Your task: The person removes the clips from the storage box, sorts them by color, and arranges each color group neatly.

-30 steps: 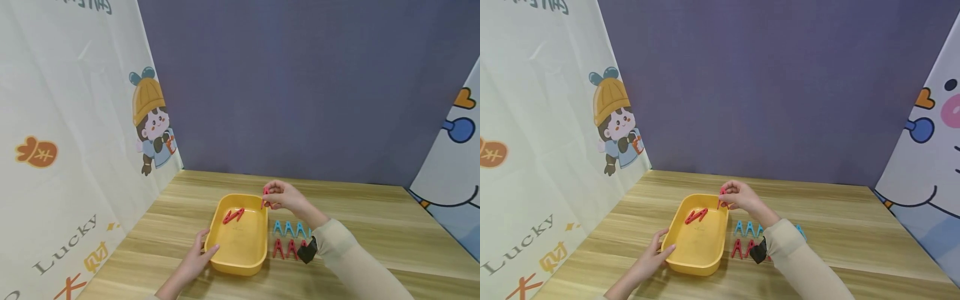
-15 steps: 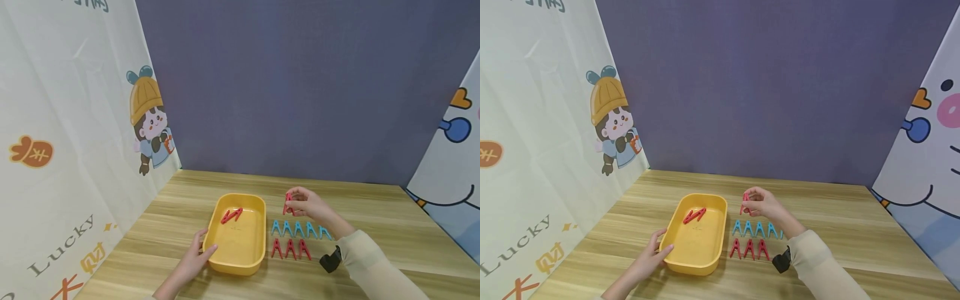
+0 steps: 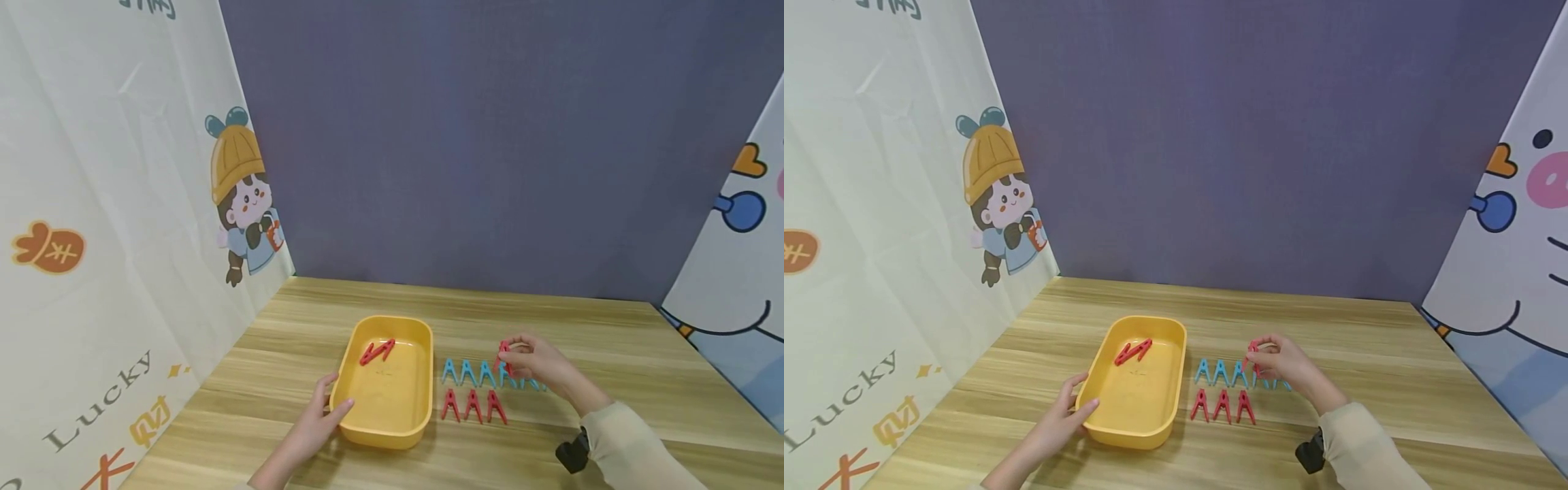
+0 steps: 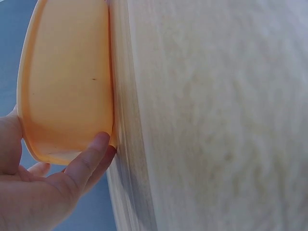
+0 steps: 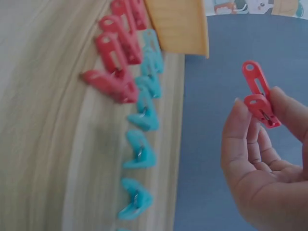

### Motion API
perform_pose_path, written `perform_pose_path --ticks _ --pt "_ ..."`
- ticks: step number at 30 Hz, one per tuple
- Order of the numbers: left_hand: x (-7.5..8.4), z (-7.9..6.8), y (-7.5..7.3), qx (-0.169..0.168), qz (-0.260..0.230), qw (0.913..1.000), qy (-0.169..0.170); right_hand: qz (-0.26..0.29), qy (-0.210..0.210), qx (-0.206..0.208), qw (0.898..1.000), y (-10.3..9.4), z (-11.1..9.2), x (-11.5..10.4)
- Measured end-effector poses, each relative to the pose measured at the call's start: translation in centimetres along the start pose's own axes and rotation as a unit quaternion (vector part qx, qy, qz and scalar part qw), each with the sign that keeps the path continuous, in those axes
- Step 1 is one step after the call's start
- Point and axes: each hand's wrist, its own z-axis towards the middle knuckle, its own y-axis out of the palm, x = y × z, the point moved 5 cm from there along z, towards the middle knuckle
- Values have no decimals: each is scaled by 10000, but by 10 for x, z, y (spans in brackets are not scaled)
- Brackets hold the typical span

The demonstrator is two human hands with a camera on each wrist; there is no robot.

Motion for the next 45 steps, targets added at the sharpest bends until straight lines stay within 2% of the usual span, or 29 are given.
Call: perform_pose_path --ticks 7,11,23,39,45 --pt "-1 0 -1 14 15 10000 -29 -314 -32 192 9993 -6 -5 15" --pt "0 0 0 24 12 10000 -4 -594 85 274 9978 -6 -6 23" --pt "1 0 0 -27 -38 10000 17 -992 298 -63 9946 -3 -13 49" --pt "0 0 0 -42 9 10000 9 -1321 570 -200 9894 9 -21 57" --pt "0 0 1 -48 0 10000 -1 -1587 746 73 9845 10 -22 58"
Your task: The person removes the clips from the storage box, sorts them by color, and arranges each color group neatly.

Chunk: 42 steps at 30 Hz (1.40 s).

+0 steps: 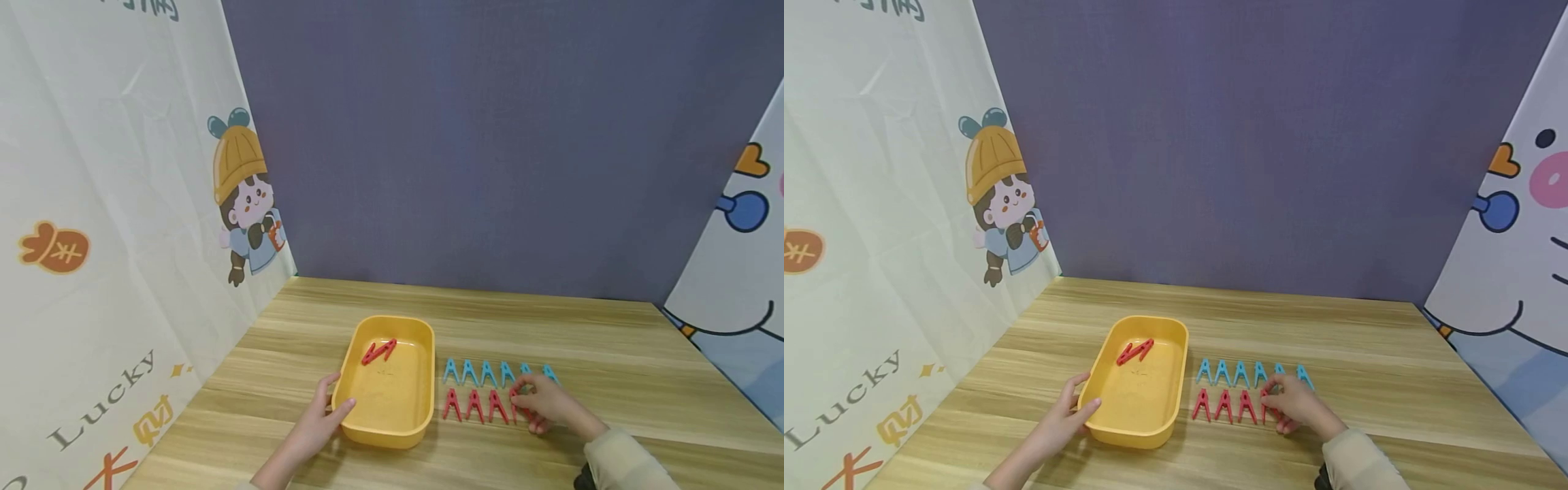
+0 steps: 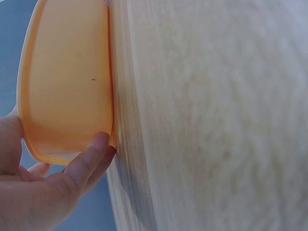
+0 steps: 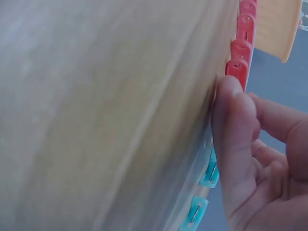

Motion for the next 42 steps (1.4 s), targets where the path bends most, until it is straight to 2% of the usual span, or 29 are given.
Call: perform_pose_path --ticks 7,18,22,25,33,42 --pt "-1 0 0 -22 -30 10000 12 14 242 191 9995 2 1 1" --pt "0 -1 -1 2 -16 10000 8 71 206 118 9997 -3 -3 -5" --pt "0 -1 -1 -4 -29 10000 1 8 -241 -12 9997 -9 -1 -18" --pt "-1 0 -1 -32 -36 10000 20 -122 -529 61 9985 -14 2 -30" --pt "-1 1 -1 -55 -34 9999 127 -333 -730 309 9963 -19 12 -65" --pt "-3 1 -1 -43 -99 9998 148 -597 -810 265 9946 -9 27 -104"
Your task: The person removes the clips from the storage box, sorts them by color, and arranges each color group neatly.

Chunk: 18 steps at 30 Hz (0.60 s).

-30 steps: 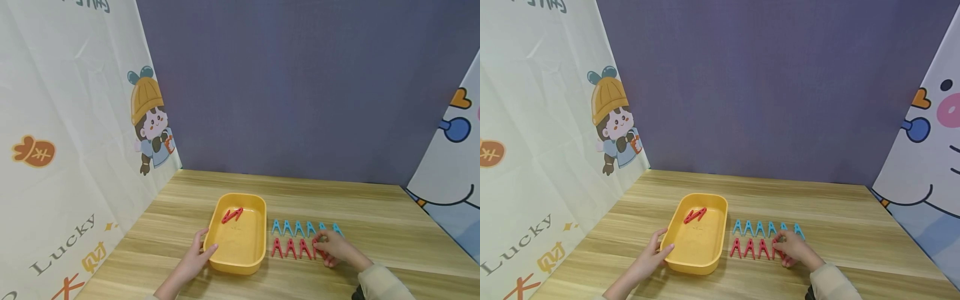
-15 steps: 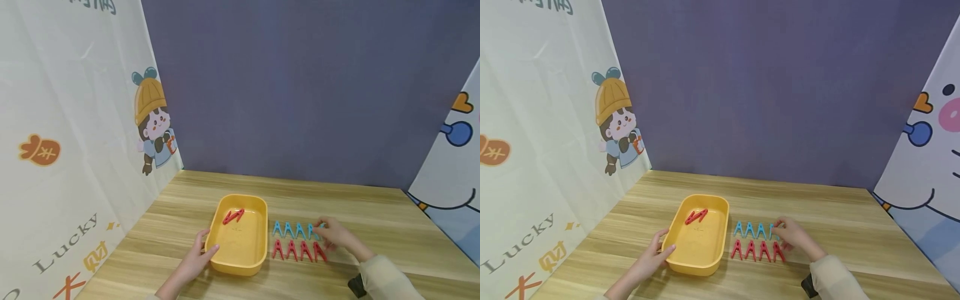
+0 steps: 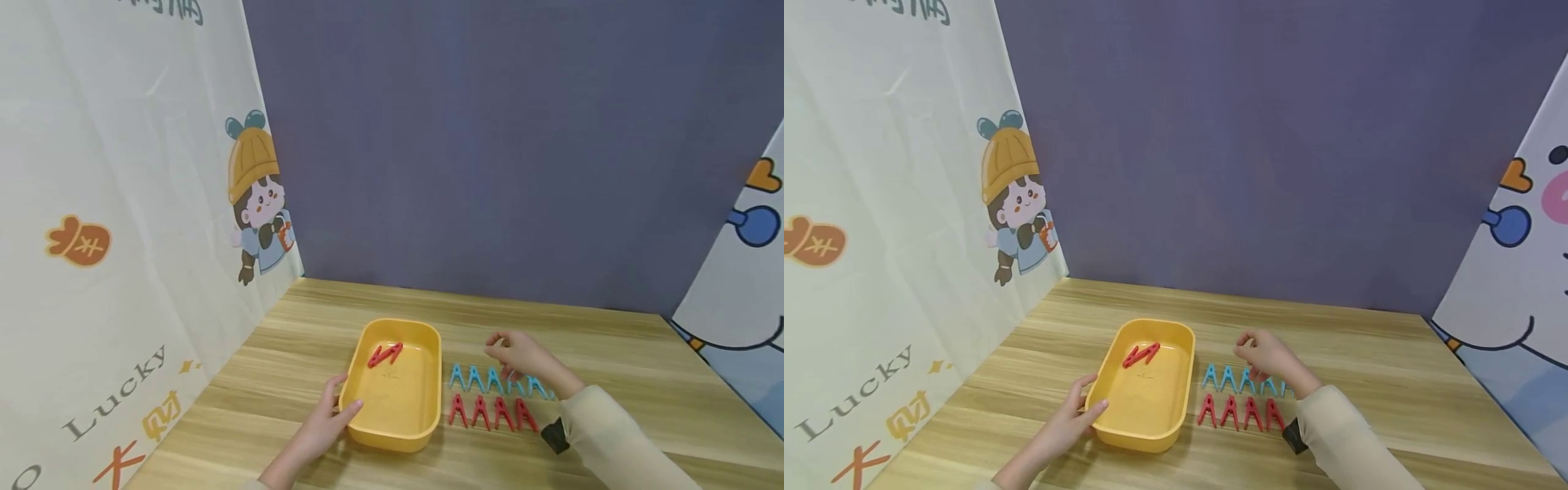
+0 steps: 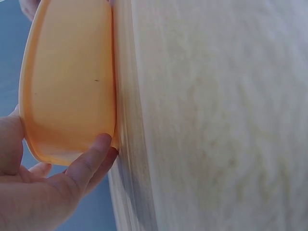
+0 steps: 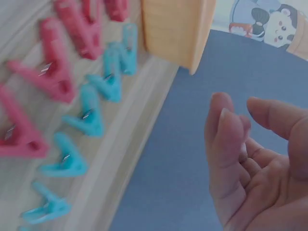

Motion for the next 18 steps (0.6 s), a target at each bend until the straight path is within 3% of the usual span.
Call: perform_pose_path --ticks 18 --pt "2 -2 -3 139 521 9985 43 59 -483 -248 9985 27 38 -69"
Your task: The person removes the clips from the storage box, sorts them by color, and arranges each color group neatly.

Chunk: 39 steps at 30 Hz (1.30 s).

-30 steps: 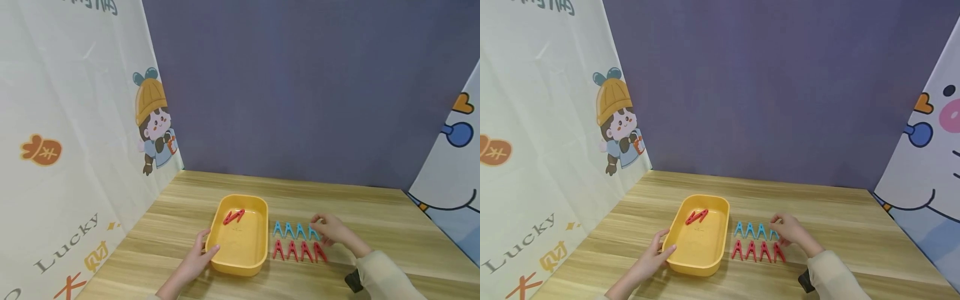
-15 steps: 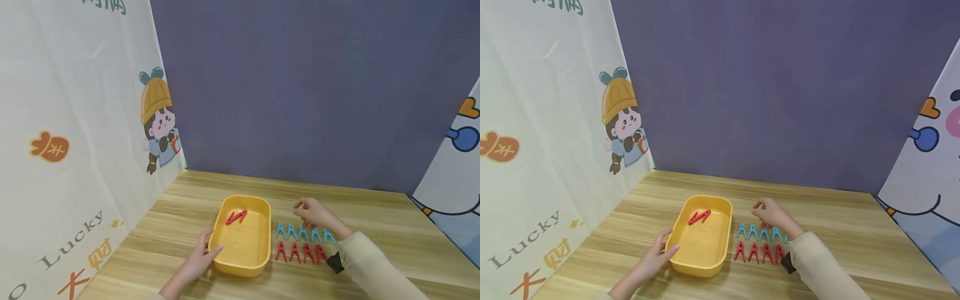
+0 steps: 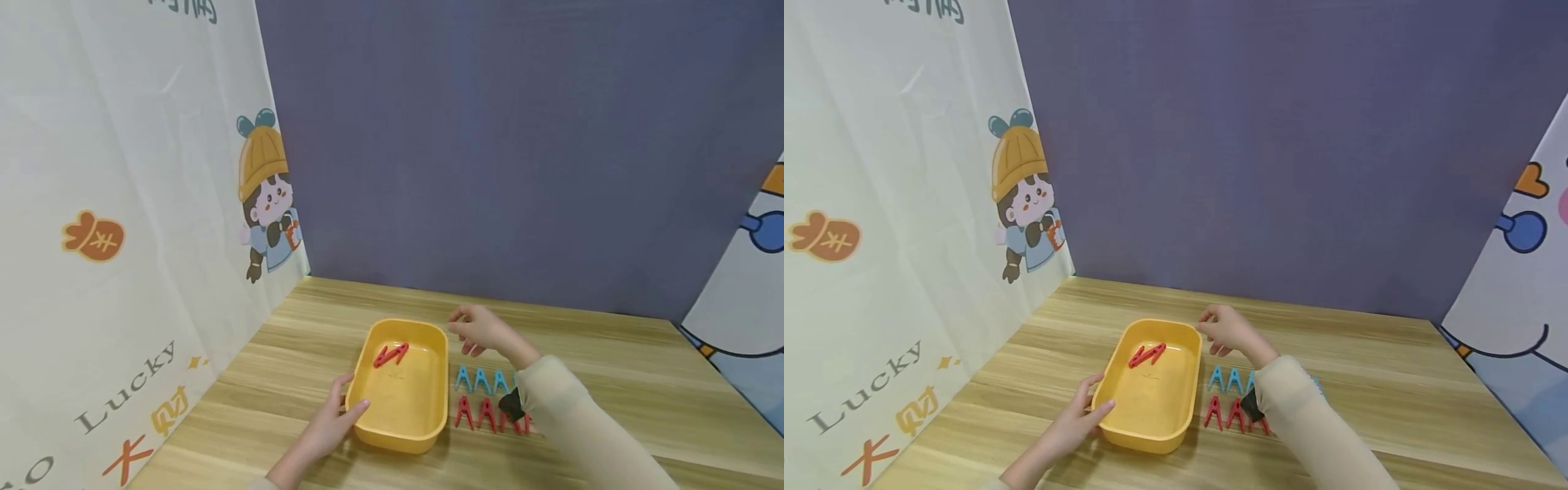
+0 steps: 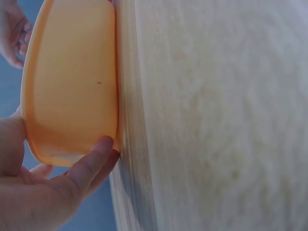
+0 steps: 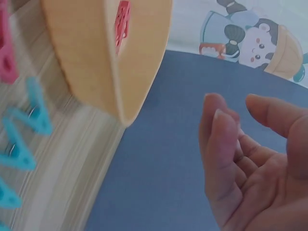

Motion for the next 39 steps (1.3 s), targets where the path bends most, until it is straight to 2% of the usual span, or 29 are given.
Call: perform_pose_path --ticks 7,15,24,32,39 --pt "0 0 0 10 2 10000 -19 255 -49 -248 9994 22 15 -16" --pt "0 1 3 -6 -159 9998 97 665 199 -472 9965 49 33 -25" --pt "0 -1 2 0 -171 9998 31 1557 690 -640 9833 86 51 -16" --pt "-3 -1 1 -33 -298 9995 110 1640 1403 -581 9747 108 63 1" --pt "1 -1 1 -90 -258 9994 204 1587 1599 -310 9738 115 63 7"
